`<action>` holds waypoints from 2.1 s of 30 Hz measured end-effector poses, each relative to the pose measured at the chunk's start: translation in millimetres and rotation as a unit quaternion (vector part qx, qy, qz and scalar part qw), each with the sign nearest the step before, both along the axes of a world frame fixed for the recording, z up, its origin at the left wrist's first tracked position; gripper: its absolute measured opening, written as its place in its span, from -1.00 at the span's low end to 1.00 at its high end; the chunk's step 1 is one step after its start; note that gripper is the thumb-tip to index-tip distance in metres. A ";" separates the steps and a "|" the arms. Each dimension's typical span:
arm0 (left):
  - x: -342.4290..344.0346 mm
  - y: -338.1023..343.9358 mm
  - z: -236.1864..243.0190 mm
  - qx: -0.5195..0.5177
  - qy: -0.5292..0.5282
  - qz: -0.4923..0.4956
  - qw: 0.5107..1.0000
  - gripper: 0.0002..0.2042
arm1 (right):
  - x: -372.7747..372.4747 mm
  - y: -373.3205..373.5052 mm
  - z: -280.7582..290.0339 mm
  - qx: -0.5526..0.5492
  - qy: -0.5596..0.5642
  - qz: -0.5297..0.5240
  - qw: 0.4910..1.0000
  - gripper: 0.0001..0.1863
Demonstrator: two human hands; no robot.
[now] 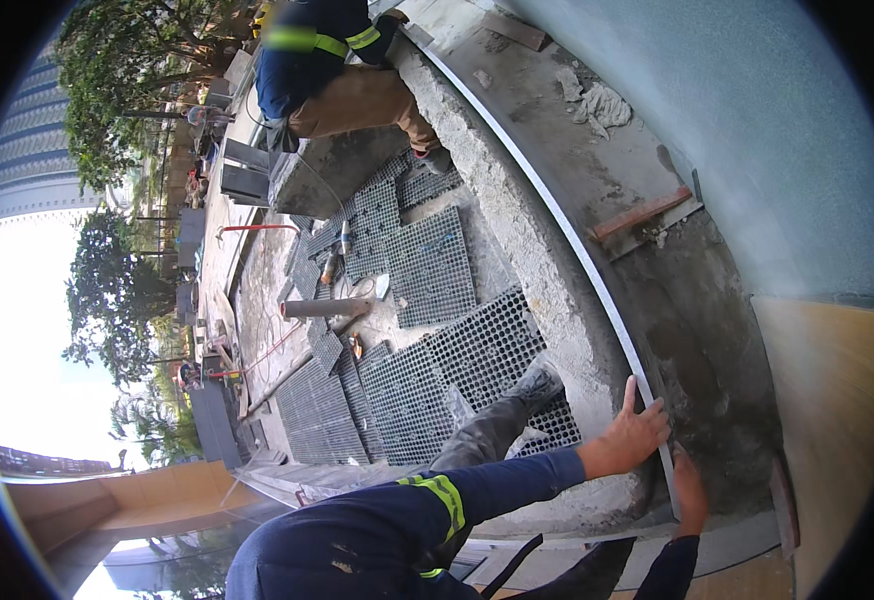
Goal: The person uses a handheld power tool to cut a tile, then places the cut tile onto a prepared surface and adjusts its position. Another worker is visible nearby.
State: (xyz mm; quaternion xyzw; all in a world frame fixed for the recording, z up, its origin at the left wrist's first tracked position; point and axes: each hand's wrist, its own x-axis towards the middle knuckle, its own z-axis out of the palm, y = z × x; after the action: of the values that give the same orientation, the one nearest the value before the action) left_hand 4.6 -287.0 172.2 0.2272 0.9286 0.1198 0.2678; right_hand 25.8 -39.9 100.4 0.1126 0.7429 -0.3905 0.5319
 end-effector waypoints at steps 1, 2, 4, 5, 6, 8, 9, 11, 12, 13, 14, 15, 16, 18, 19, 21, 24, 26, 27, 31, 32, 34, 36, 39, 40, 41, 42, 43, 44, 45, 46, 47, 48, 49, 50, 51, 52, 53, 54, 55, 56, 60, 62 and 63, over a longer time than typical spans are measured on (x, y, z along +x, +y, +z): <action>3.7 -0.8 -1.0 0.003 0.003 0.002 1.000 -0.52 | 1.3 -5.5 1.5 0.007 -0.013 -0.020 1.000 -0.33; 8.1 -3.4 -2.0 0.005 0.005 0.003 1.000 -0.50 | 3.4 -7.6 -2.4 -0.005 -0.014 -0.017 1.000 -0.32; 8.4 -8.8 -2.0 0.021 0.003 0.000 1.000 -0.46 | 4.6 -6.6 -8.5 -0.023 -0.015 -0.016 0.999 -0.30; 9.1 -11.2 -1.8 0.029 0.000 0.001 1.000 -0.45 | 6.5 -5.8 -11.0 -0.024 -0.011 -0.022 0.999 -0.31; 9.0 -15.0 1.6 0.038 -0.003 0.002 0.999 -0.44 | 7.6 -6.3 -11.1 -0.024 -0.006 -0.029 0.999 -0.31; 8.3 -19.4 4.4 0.049 -0.004 0.004 0.999 -0.41 | 12.6 -5.7 -16.5 -0.034 -0.010 -0.053 0.998 -0.32; 7.4 -17.4 3.0 0.055 0.001 0.004 0.998 -0.40 | 15.4 1.4 -26.0 -0.040 -0.014 -0.071 0.997 -0.33; 13.7 -16.7 4.8 0.057 -0.006 0.010 0.998 -0.38 | 23.5 6.7 -29.7 -0.052 -0.027 -0.088 0.994 -0.34; 13.6 -18.8 6.3 0.058 -0.013 0.008 0.998 -0.36 | 25.8 5.9 -29.0 -0.053 -0.028 -0.094 0.994 -0.35; 13.1 -20.6 7.4 0.059 -0.019 0.006 0.998 -0.35 | 27.2 6.0 -28.5 -0.054 -0.029 -0.100 0.993 -0.35; 12.2 -21.9 8.2 0.057 -0.021 0.003 0.998 -0.34 | 27.1 5.9 -29.2 -0.067 -0.034 -0.113 0.991 -0.36; 11.9 -22.2 10.3 0.056 -0.025 0.001 0.998 -0.34 | 27.6 6.2 -30.6 -0.079 -0.041 -0.124 0.988 -0.36; 11.2 -21.9 12.0 0.055 -0.028 -0.001 0.998 -0.33 | 28.3 7.7 -31.6 -0.092 -0.048 -0.136 0.985 -0.36; 7.5 -22.9 12.6 0.047 -0.038 -0.008 0.998 -0.32 | 27.7 7.8 -33.0 -0.074 -0.050 -0.127 0.988 -0.36; 5.4 -24.0 12.4 0.043 -0.043 -0.012 0.998 -0.32 | 26.5 6.2 -33.4 -0.066 -0.051 -0.122 0.989 -0.37; 3.8 -24.8 9.6 0.037 -0.037 -0.022 0.998 -0.30 | 26.4 1.5 -35.4 -0.061 -0.041 -0.137 0.988 -0.37; 5.9 -23.5 7.5 0.024 -0.043 -0.032 0.998 -0.27 | 26.9 -0.5 -32.9 -0.059 -0.012 -0.122 0.991 -0.36; 4.0 -21.3 8.2 0.025 -0.039 -0.032 0.998 -0.29 | 20.1 -3.2 -22.9 -0.044 0.016 -0.082 0.996 -0.36; 5.1 -22.1 9.0 0.026 -0.033 -0.028 0.999 -0.33 | 15.1 -8.0 -16.9 -0.034 0.029 -0.050 0.998 -0.36; 14.0 -36.8 7.1 0.051 -0.060 0.023 0.997 -0.20 | -12.6 -68.9 21.6 -0.035 0.028 -0.039 0.998 -0.37; 0.8 -23.2 11.6 0.069 -0.042 0.043 0.996 -0.20 | -21.2 -58.3 15.3 -0.028 0.064 -0.030 0.997 -0.36; -13.5 -26.0 23.4 0.080 -0.020 0.099 0.992 -0.19 | -40.8 -74.8 -1.7 -0.062 0.142 0.026 0.988 -0.34; -17.5 -61.7 39.6 0.117 -0.007 0.180 0.977 -0.25 | -68.0 -121.6 14.3 -0.133 0.176 0.050 0.974 -0.31; 3.7 -129.8 75.0 0.141 -0.003 0.297 0.944 -0.35 | -99.6 -190.4 57.3 -0.051 0.174 0.127 0.975 -0.21; 22.5 -156.9 84.1 0.130 -0.018 0.332 0.934 -0.39 | -105.3 -204.8 68.6 0.010 0.176 0.172 0.969 -0.17; 35.4 -180.7 90.9 0.129 -0.045 0.348 0.927 -0.42 | -112.3 -197.7 56.5 0.035 0.211 0.200 0.956 -0.07; 54.4 -210.1 99.8 0.116 -0.075 0.367 0.920 -0.44 | -108.3 -209.0 56.0 0.071 0.195 0.206 0.956 -0.09; 69.7 -232.3 117.9 0.081 -0.084 0.382 0.917 -0.46 | -111.4 -218.4 58.1 0.107 0.187 0.210 0.954 -0.12; 85.4 -254.7 134.8 0.048 -0.090 0.394 0.913 -0.48 | -108.0 -222.9 53.2 0.161 0.197 0.217 0.942 -0.12; 97.6 -276.8 155.2 0.029 -0.099 0.387 0.916 -0.49 | -108.6 -228.9 54.1 0.184 0.184 0.209 0.943 -0.11; 107.0 -293.0 178.9 0.013 -0.114 0.380 0.918 -0.49 | -109.4 -231.0 52.0 0.205 0.193 0.202 0.938 -0.08; 115.2 -310.0 205.3 -0.007 -0.156 0.372 0.915 -0.49 | -109.0 -244.2 58.0 0.208 0.183 0.192 0.942 -0.07; 120.8 -325.4 225.1 -0.027 -0.198 0.363 0.910 -0.48 | -114.1 -260.5 64.4 0.210 0.173 0.181 0.945 -0.06; 134.3 -332.6 229.4 0.010 -0.155 0.406 0.901 -0.49 | -124.5 -279.5 70.0 0.214 0.177 0.182 0.943 -0.04; 150.1 -335.3 229.9 0.043 -0.113 0.446 0.887 -0.49 | -134.4 -301.2 74.3 0.214 0.179 0.180 0.943 -0.01; 155.2 -343.7 228.0 0.079 -0.070 0.483 0.869 -0.48 | -144.6 -320.9 77.3 0.217 0.182 0.178 0.942 0.01; 144.1 -358.8 225.0 0.087 -0.129 0.492 0.857 -0.48 | -161.0 -337.5 74.8 0.237 0.180 0.176 0.939 0.00; 133.0 -372.8 223.3 0.094 -0.187 0.497 0.842 -0.47 | -176.8 -355.1 71.5 0.256 0.177 0.173 0.934 -0.01; 124.7 -384.0 223.4 0.093 -0.247 0.504 0.822 -0.47 | -190.6 -373.9 69.5 0.270 0.171 0.174 0.932 -0.02; 118.5 -394.8 225.2 0.057 -0.284 0.488 0.823 -0.48 | -205.3 -393.1 72.3 0.252 0.137 0.147 0.947 0.00; 124.9 -405.0 223.8 0.053 -0.282 0.498 0.819 -0.47 | -213.6 -412.0 75.6 0.239 0.141 0.145 0.950 0.00; 142.0 -448.2 209.6 0.043 -0.290 0.535 0.792 -0.47 | -250.9 -449.3 92.7 0.237 0.117 0.155 0.952 -0.04; 147.5 -465.7 211.6 0.029 -0.291 0.549 0.783 -0.46 | -260.2 -456.0 106.6 0.240 0.069 0.181 0.951 -0.06; 147.6 -473.7 210.4 0.022 -0.278 0.549 0.788 -0.46 | -264.9 -461.6 114.5 0.258 0.045 0.188 0.947 -0.08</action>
State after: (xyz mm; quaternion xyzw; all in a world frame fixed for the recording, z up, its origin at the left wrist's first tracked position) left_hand 152.2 -760.7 382.6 -0.3588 0.7792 0.3249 0.3982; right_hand -239.1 -501.5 214.8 0.0862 0.8492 -0.0833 0.5143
